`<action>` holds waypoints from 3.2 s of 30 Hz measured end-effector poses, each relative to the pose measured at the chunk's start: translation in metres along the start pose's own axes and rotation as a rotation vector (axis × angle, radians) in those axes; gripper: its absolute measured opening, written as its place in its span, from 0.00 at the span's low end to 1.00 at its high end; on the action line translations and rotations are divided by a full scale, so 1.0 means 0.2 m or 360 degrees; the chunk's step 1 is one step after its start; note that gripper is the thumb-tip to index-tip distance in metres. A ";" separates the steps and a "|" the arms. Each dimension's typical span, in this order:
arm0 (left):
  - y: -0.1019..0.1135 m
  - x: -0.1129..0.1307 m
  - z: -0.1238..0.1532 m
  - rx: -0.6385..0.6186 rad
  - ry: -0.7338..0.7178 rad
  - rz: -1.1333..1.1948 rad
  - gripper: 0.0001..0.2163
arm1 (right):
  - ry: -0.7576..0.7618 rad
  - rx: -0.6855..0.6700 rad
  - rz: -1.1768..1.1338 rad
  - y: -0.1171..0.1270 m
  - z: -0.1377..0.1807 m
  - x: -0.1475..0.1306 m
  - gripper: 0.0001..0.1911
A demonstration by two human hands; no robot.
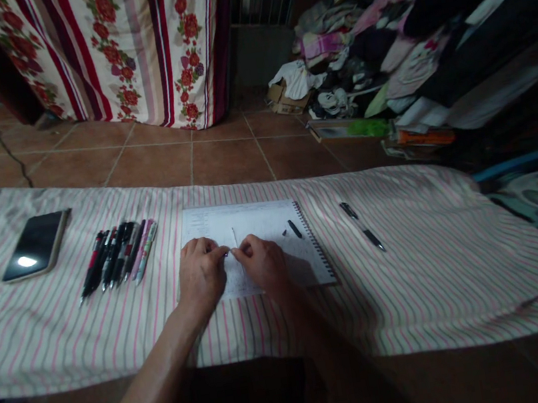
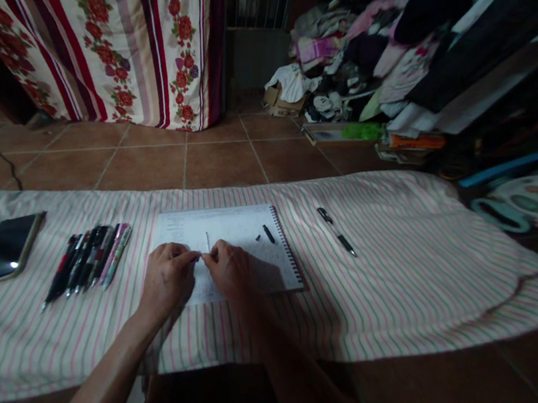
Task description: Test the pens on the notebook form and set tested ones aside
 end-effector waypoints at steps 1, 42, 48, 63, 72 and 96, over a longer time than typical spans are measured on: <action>-0.01 0.00 0.00 0.0017 -0.0010 0.0041 0.12 | 0.0005 -0.0001 -0.0003 0.00 0.00 0.00 0.09; 0.02 -0.10 0.03 0.0207 -0.0195 0.0049 0.10 | 0.0039 0.0038 0.0175 0.04 0.02 -0.01 0.07; 0.01 -0.07 0.01 0.0198 -0.0203 0.0052 0.09 | 0.0047 -0.0090 0.0199 0.05 0.02 -0.02 0.05; -0.01 -0.03 -0.01 0.0134 -0.0163 0.0081 0.07 | -0.0012 -0.0187 0.0068 0.05 0.02 -0.02 0.05; -0.01 -0.02 0.00 0.0142 -0.0118 0.0074 0.09 | -0.0016 -0.0159 0.0254 0.05 0.02 -0.01 0.06; 0.02 0.05 -0.07 0.0192 0.0077 0.0743 0.11 | -0.0410 0.0172 -0.1473 0.17 -0.03 0.18 0.16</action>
Point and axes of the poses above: each hand's wrist, its own z-axis away from the middle knuckle, its own y-axis out of the back of the hand, x = y × z, the point moved 4 cm from there along -z, towards the middle knuckle, and after that the axes turned 5 degrees about -z, right-handed, at the moved point
